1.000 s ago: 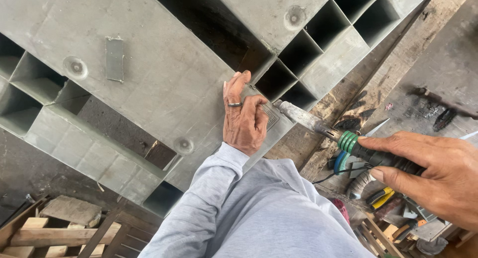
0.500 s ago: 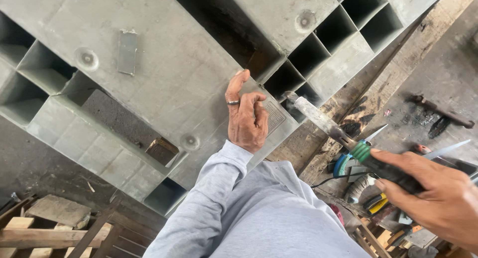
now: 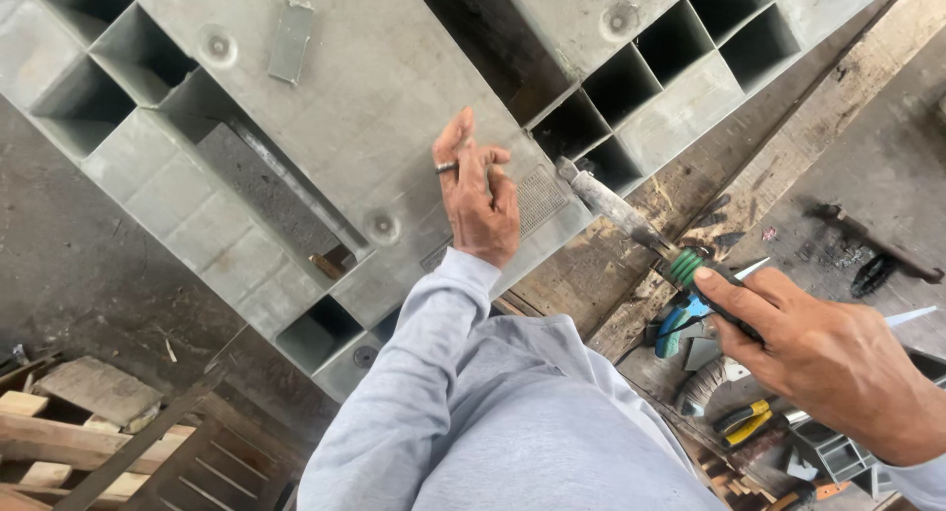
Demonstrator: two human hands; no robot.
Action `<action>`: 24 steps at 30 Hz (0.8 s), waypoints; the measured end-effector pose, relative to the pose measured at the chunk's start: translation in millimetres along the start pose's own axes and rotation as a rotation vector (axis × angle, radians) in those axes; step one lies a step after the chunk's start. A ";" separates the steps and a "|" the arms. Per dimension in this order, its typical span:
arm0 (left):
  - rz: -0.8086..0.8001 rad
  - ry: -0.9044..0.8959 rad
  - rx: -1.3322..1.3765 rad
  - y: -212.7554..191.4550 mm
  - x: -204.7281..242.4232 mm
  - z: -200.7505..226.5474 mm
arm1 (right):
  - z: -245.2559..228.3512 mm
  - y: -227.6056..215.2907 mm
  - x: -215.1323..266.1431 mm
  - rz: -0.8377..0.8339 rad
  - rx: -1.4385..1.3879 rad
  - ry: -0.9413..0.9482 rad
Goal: The person uses a soldering iron to heat and pry out small plastic bridges from a large grey plastic pallet. After removing a bridge, they use an angle grinder to smooth the edges of the opening.
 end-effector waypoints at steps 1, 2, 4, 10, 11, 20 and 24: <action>0.048 0.062 -0.056 -0.5 5.7 7.0 | -1.2 0.5 1.2 0.017 0.034 -0.015; 0.043 0.017 -0.029 0.3 15.5 12.5 | -3.2 -0.6 1.0 0.078 0.051 -0.060; 0.023 -0.082 0.026 -1.6 50.0 33.5 | -9.9 -1.6 6.0 0.178 0.067 -0.129; -0.366 -0.519 0.267 17.9 125.9 84.5 | -18.9 11.0 10.1 0.314 0.040 -0.195; -0.545 -0.658 0.250 26.1 134.2 85.3 | -18.3 17.2 10.4 0.310 0.033 -0.180; -0.618 -0.916 0.985 43.8 155.2 136.9 | -36.6 94.3 21.4 0.535 -1.497 0.042; -0.336 -0.885 1.089 34.8 127.6 145.8 | -73.9 108.3 6.2 0.844 -1.602 -0.113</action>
Point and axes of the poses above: each hand's wrist, its own x-axis away from the middle knuckle, its own y-axis out of the palm, z = x × y, the point moved 4 cm from there along -x, towards the middle knuckle, and after that the axes turned 3 degrees about -y, right-handed, at the moved point
